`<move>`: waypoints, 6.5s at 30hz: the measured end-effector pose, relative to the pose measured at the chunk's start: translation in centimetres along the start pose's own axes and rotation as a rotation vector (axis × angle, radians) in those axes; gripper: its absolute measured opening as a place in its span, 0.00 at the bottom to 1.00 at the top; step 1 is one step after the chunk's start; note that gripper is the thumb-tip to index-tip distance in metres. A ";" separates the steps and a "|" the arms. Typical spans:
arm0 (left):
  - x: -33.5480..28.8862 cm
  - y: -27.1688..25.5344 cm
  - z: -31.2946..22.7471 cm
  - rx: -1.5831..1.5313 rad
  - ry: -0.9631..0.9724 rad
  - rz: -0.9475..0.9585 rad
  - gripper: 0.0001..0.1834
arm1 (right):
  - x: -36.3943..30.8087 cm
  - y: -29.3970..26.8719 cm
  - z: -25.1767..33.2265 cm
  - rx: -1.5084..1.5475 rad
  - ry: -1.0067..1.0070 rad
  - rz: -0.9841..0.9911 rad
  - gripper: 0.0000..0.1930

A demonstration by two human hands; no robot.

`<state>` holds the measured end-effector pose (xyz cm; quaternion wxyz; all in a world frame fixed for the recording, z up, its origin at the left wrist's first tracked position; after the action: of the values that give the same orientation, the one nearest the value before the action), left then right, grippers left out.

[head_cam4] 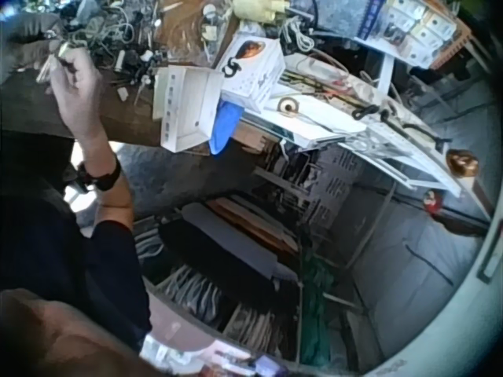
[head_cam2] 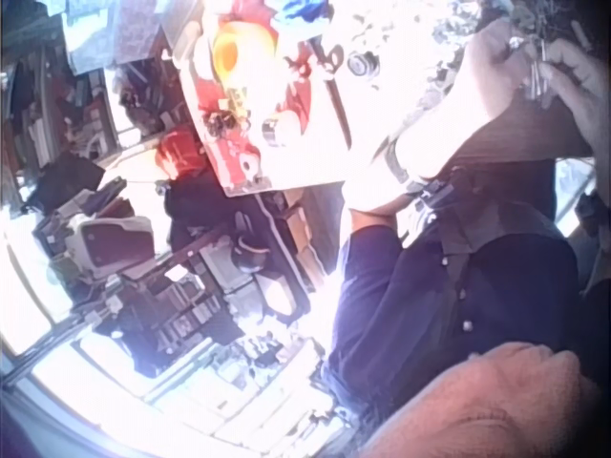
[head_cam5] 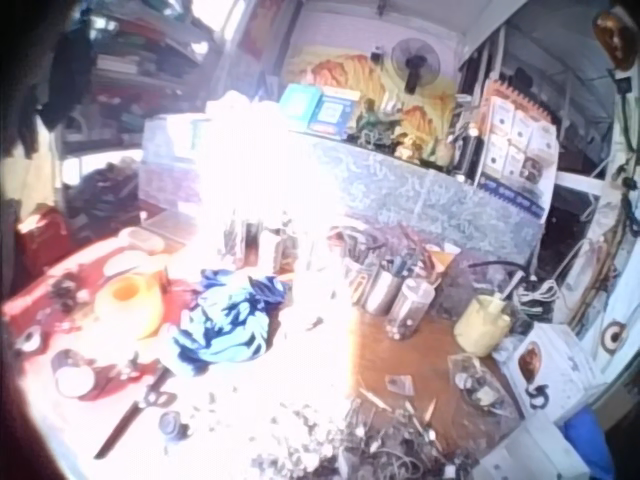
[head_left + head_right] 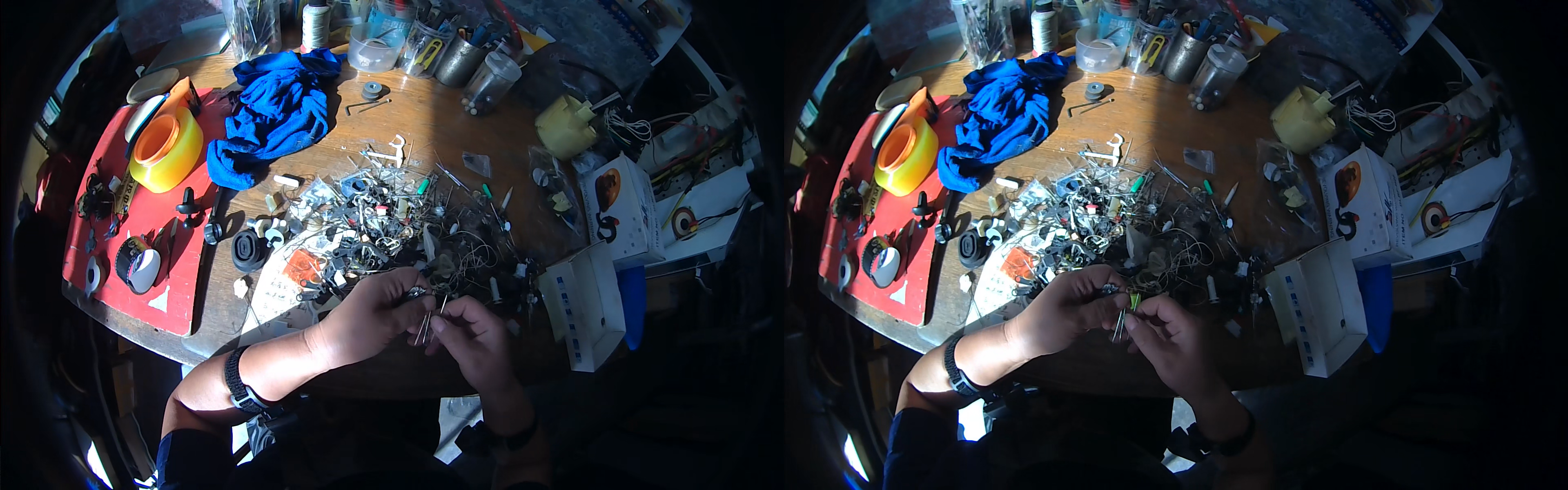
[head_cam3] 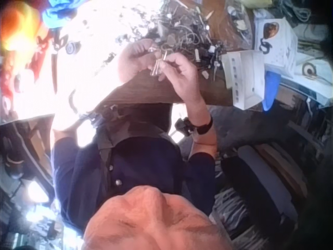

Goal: The person sorts through a pile of small electronic components and wires on a cluttered workbench. They pick up individual items, separate them, and place some into a small white box while continuing to sift through the pile.

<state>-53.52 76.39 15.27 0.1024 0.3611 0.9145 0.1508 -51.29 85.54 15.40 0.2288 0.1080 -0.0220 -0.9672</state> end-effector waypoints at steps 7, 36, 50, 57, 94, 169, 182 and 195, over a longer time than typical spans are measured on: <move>-0.1 -0.1 0.0 0.067 0.013 0.008 0.05 | 0.4 0.4 -0.2 0.024 0.022 -0.019 0.04; 0.3 -1.3 1.0 -0.907 0.003 -0.079 0.16 | 1.1 -0.1 0.4 0.133 -0.070 -0.140 0.09; 0.2 -1.4 1.7 -0.915 0.009 -0.115 0.18 | 1.5 -0.4 0.4 0.000 -0.014 -0.204 0.08; 0.2 -1.8 2.0 -0.827 -0.016 -0.146 0.16 | 1.3 0.2 -0.3 -0.031 0.067 -0.175 0.09; -0.4 -1.7 2.3 -0.652 -0.162 -0.217 0.13 | 1.7 0.1 -0.9 -0.058 -0.033 -0.234 0.05; -1.1 -1.9 2.3 -0.425 -0.248 -0.263 0.07 | 1.4 -1.2 -1.6 0.229 -0.078 -0.249 0.05; -1.1 -1.7 2.1 -0.466 -0.222 -0.247 0.06 | 1.4 -1.4 -1.5 0.169 -0.025 -0.252 0.04; -0.7 -1.2 2.3 -0.491 -0.154 -0.172 0.05 | 0.8 -1.5 -1.0 0.055 -0.002 -0.285 0.05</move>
<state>-53.10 75.49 12.78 0.2685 0.2568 0.8674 0.3309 -52.44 86.54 14.16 0.0859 0.1154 -0.0330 -0.9890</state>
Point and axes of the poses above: each hand's wrist, its own x-axis towards the middle knuckle, its own y-axis out of the palm, z = x × y, the point moved 10 cm from there along x, towards the middle knuckle, and after that the axes turned 10 degrees about z, right-handed, at the moved point
